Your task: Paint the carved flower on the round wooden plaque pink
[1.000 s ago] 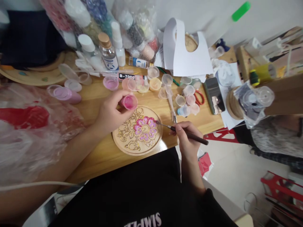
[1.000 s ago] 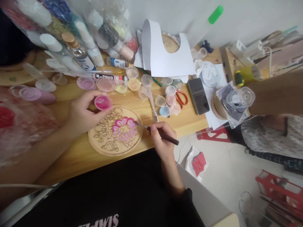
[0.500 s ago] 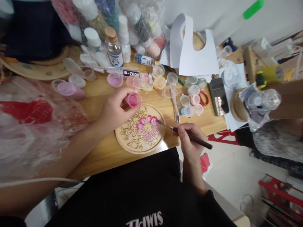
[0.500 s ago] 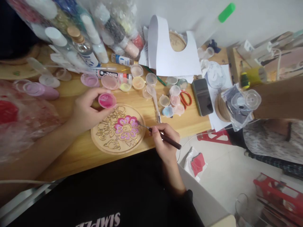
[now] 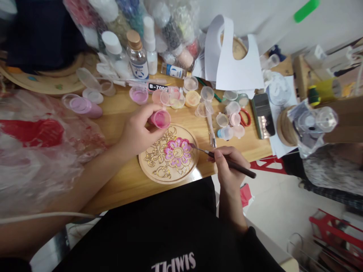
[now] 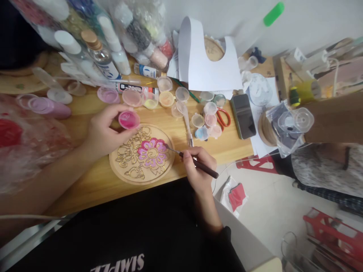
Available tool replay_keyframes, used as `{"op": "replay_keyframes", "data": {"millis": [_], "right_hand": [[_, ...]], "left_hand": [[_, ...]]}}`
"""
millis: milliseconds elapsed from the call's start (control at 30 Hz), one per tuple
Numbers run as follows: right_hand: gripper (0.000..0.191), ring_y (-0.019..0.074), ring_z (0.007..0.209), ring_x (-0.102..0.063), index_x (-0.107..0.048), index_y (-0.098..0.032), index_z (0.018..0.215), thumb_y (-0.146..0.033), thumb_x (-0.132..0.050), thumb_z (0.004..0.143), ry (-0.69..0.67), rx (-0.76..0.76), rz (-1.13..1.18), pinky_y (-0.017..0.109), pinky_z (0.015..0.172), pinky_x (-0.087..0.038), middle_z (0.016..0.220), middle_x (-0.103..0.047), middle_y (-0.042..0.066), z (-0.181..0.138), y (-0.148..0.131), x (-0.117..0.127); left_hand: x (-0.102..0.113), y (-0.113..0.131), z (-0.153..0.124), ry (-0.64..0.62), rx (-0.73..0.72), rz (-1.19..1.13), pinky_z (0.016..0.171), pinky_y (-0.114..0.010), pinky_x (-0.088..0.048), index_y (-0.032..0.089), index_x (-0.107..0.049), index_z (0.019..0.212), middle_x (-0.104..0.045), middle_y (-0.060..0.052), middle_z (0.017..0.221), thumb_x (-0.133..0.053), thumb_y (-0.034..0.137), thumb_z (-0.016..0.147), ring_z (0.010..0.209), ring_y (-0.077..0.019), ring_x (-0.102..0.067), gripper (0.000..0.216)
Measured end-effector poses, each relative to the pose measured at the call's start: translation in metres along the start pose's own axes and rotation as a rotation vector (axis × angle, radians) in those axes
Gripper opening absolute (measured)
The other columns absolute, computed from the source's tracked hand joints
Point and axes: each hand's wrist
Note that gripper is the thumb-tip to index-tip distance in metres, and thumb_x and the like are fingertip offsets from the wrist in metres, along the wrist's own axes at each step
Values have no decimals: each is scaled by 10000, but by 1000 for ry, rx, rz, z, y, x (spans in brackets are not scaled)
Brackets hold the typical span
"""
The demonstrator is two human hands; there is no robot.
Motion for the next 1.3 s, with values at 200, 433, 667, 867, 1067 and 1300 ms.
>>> {"op": "replay_keyframes", "data": {"millis": [200, 433, 667, 867, 1067, 1300], "right_hand": [[164, 158, 532, -730, -744, -237, 770, -263, -741, 931, 12, -11, 15, 260, 513, -582, 620, -769, -30, 0, 1, -1], [178, 158, 517, -711, -738, -240, 760, -277, -746, 934, -1, -18, 7, 272, 506, -568, 620, -763, -24, 1, 4, -2], [149, 140, 538, -728, -748, -247, 781, -186, -743, 916, -8, -6, 45, 236, 519, -573, 634, -769, -43, -1, 2, 0], [162, 151, 535, -727, -748, -247, 789, -286, -749, 946, 0, 11, 29, 256, 513, -579, 633, -771, -32, -1, 4, -2], [191, 167, 532, -723, -747, -250, 788, -344, -754, 955, -10, -12, 8, 288, 501, -573, 639, -774, -18, -1, 5, -3], [229, 156, 538, -729, -738, -244, 771, -358, -741, 970, -7, 2, 9, 266, 513, -584, 627, -763, -26, -1, 5, 0]], "left_hand": [[1, 1, 0, -49, 88, 67, 781, -267, -626, 210, -693, 1098, -783, -21, 1038, -761, 200, 858, 889, -188, -745, 250], [0, 3, 1, -52, 122, 63, 770, -261, -625, 217, -700, 1080, -786, -20, 1012, -744, 221, 842, 876, -186, -730, 242], [1, 3, 1, -62, 136, 75, 781, -264, -628, 213, -699, 1070, -786, -25, 1008, -740, 237, 845, 885, -186, -725, 229], [0, 1, 1, -25, 35, 19, 760, -246, -616, 207, -687, 1062, -786, -23, 1012, -750, 209, 847, 860, -163, -735, 224], [0, 2, 1, -21, 71, 35, 742, -257, -618, 206, -698, 1059, -795, -25, 993, -747, 232, 837, 843, -176, -733, 229], [1, 2, 0, -65, 115, 57, 771, -266, -620, 222, -691, 1079, -775, -16, 1002, -742, 205, 848, 864, -182, -730, 236]]}}
Point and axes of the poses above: each hand's wrist, its own z-axis towards the middle knuckle, its own x-axis out of the back of the hand, y = z × x
